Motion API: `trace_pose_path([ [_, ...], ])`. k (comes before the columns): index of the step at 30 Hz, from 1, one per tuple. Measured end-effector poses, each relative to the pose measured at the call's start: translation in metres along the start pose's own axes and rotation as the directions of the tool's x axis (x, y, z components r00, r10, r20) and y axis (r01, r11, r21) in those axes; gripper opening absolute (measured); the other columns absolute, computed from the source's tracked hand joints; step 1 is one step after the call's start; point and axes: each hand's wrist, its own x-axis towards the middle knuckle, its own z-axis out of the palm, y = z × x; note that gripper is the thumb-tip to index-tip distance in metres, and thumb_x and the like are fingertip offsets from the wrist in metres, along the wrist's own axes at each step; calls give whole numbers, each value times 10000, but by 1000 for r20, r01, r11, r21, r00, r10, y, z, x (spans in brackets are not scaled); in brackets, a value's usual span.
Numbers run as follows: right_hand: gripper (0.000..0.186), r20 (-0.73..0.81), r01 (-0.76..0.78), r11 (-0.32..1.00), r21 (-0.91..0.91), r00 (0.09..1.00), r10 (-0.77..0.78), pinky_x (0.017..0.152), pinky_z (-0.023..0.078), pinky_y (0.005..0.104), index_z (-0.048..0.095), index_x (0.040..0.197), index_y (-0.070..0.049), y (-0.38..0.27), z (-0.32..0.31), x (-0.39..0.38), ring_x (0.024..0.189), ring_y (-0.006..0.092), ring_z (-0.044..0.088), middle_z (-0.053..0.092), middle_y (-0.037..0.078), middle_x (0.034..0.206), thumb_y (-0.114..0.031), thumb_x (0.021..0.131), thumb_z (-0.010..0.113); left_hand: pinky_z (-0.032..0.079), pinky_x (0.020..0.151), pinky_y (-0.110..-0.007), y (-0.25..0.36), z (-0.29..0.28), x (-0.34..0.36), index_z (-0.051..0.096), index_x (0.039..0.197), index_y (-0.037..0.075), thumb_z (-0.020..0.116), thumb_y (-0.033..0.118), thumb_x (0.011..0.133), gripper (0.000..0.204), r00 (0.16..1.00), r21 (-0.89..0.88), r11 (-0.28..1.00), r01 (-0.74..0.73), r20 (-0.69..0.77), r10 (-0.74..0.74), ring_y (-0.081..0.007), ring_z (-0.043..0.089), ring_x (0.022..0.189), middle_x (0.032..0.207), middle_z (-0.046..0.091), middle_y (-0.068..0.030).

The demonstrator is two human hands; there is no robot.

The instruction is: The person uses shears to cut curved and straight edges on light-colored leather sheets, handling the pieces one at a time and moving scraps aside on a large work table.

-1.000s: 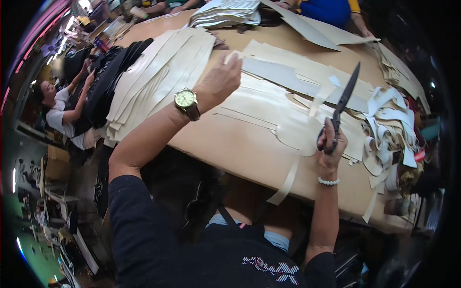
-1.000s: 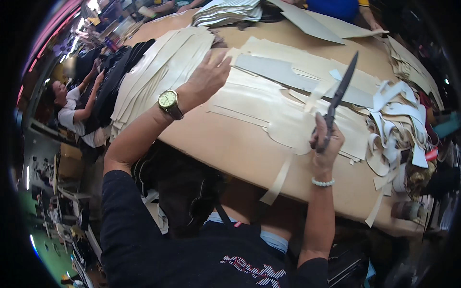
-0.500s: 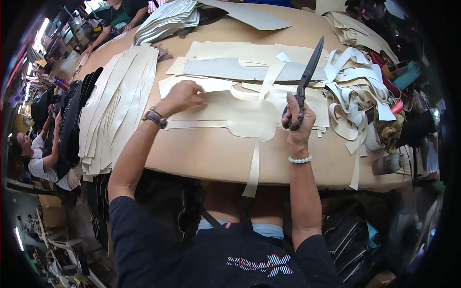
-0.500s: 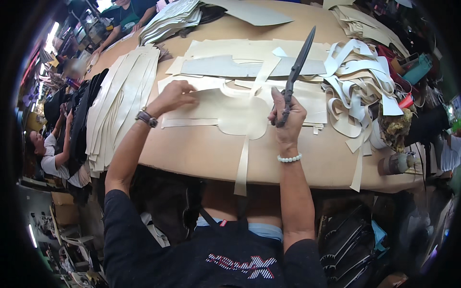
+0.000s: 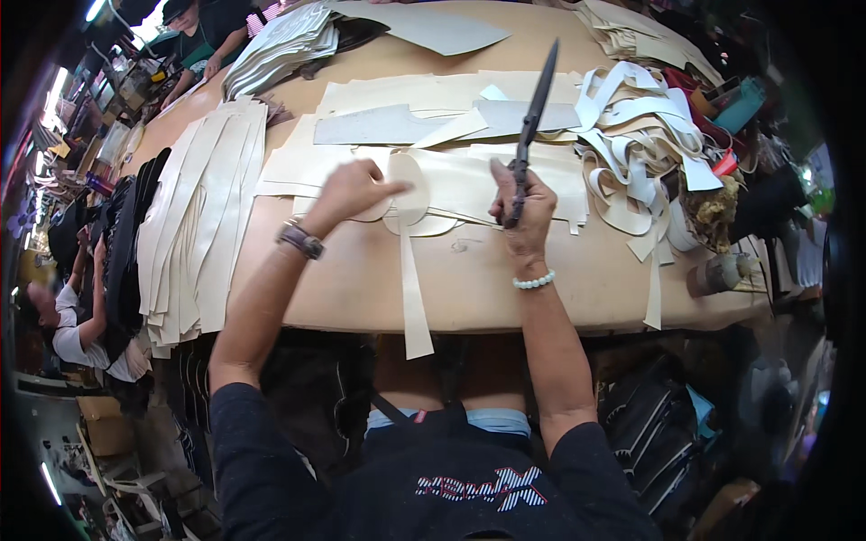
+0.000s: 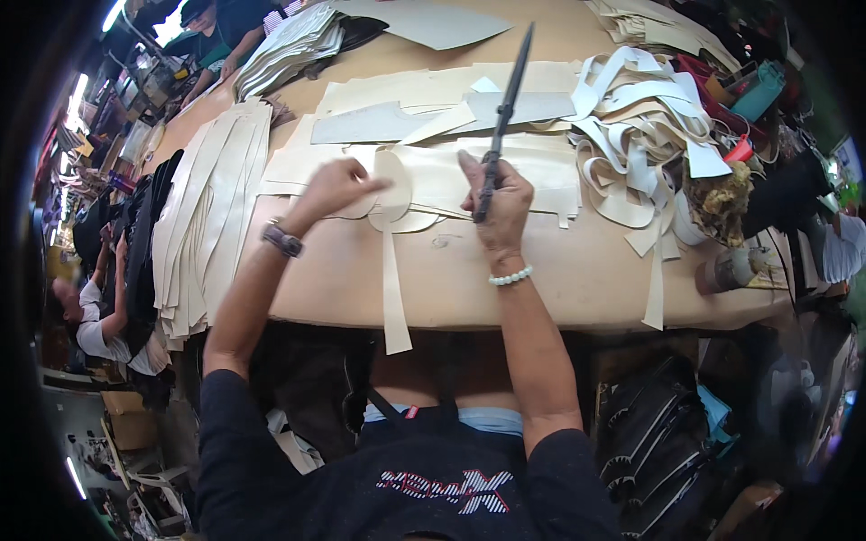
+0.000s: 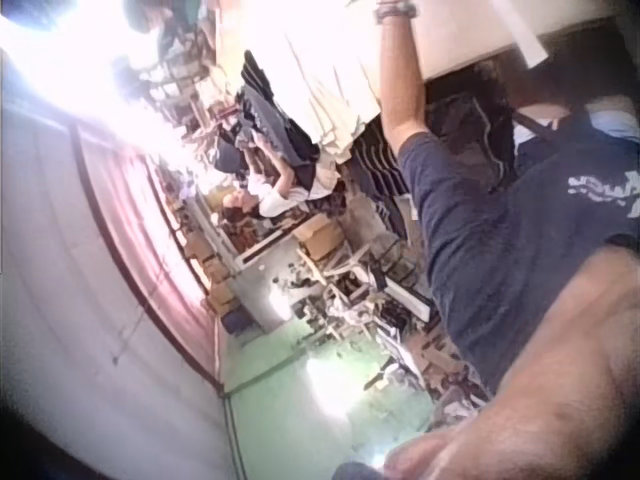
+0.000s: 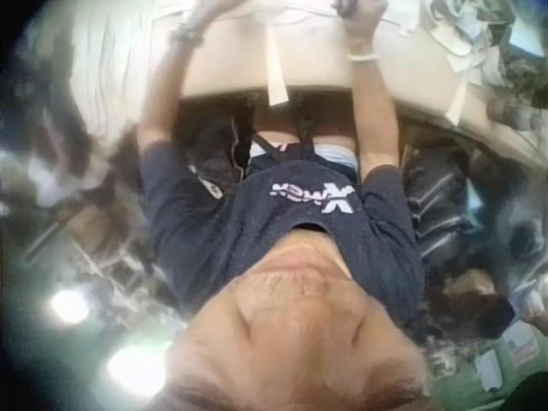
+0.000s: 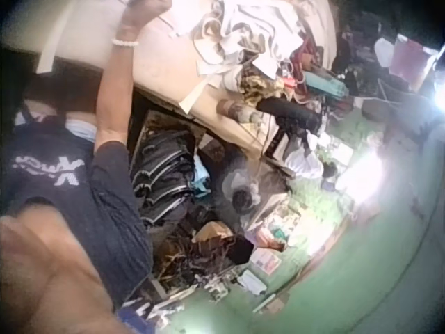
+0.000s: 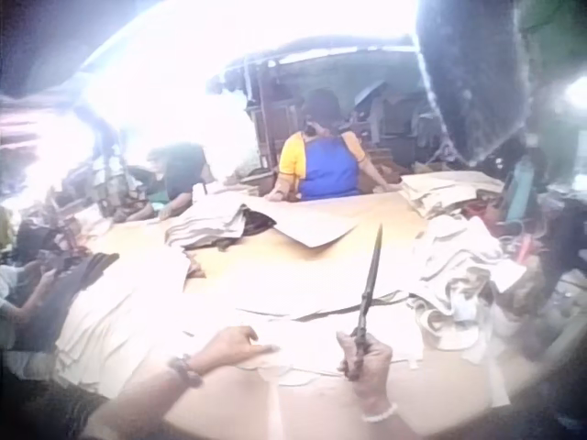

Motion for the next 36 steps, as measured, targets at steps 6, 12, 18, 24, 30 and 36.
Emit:
trace_pose_path([
  [6, 310, 56, 87, 994, -68, 995, -83, 352, 290, 212, 515, 581, -31, 13, 1, 1, 386, 29, 375, 433, -34, 453, -218, 730, 712, 418, 490, -221, 27, 20, 0, 584, 672, 10, 728, 273, 660, 299, 984, -360, 916, 176, 87, -155, -95, 531, 504, 557, 560, -56],
  [12, 314, 49, 368, 921, -130, 930, -365, 382, 305, 263, 485, 595, -9, 8, 1, -4, 422, 76, 333, 426, 26, 450, -179, 714, 721, 337, 445, -183, 77, -22, 44, 638, 778, 48, 629, 240, 776, 193, 955, -344, 899, -272, 15, 295, -17, 434, 499, 576, 519, 47],
  [18, 195, 46, 532, 840, -108, 847, -530, 543, 478, 212, 491, 656, -9, 14, -30, 1, 497, 25, 436, 468, -13, 540, 19, 712, 676, 436, 612, -212, 239, -96, 113, 549, 1043, -1, 599, 286, 811, 373, 831, -368, 763, -532, -58, 553, -91, 546, 721, 814, 581, -63],
  [24, 208, -7, 645, 760, -78, 762, -648, 466, 427, 192, 484, 643, -23, 9, -4, -2, 488, 32, 441, 482, -13, 540, 28, 720, 670, 482, 745, -259, 296, -101, 123, 462, 1108, -51, 584, 178, 817, 390, 818, -752, 500, -429, -88, 569, -192, 576, 891, 1043, 557, -173],
  [30, 233, 40, 575, 804, -152, 817, -576, 390, 315, 190, 480, 623, -35, 2, -18, -2, 439, 29, 403, 433, -20, 474, -39, 733, 685, 448, 668, -238, 212, -11, 148, 511, 1156, 13, 596, 325, 802, 479, 730, -475, 601, -643, -141, 669, -140, 572, 811, 933, 603, -120],
  [36, 156, 97, 541, 837, -84, 840, -533, 628, 516, 264, 493, 658, -2, 14, -7, -2, 494, 28, 424, 452, -14, 518, 20, 748, 618, 460, 796, -312, 38, -25, 81, 504, 1152, -12, 578, 156, 793, 403, 934, -190, 915, -356, -86, 346, -242, 589, 931, 1094, 560, -178],
])
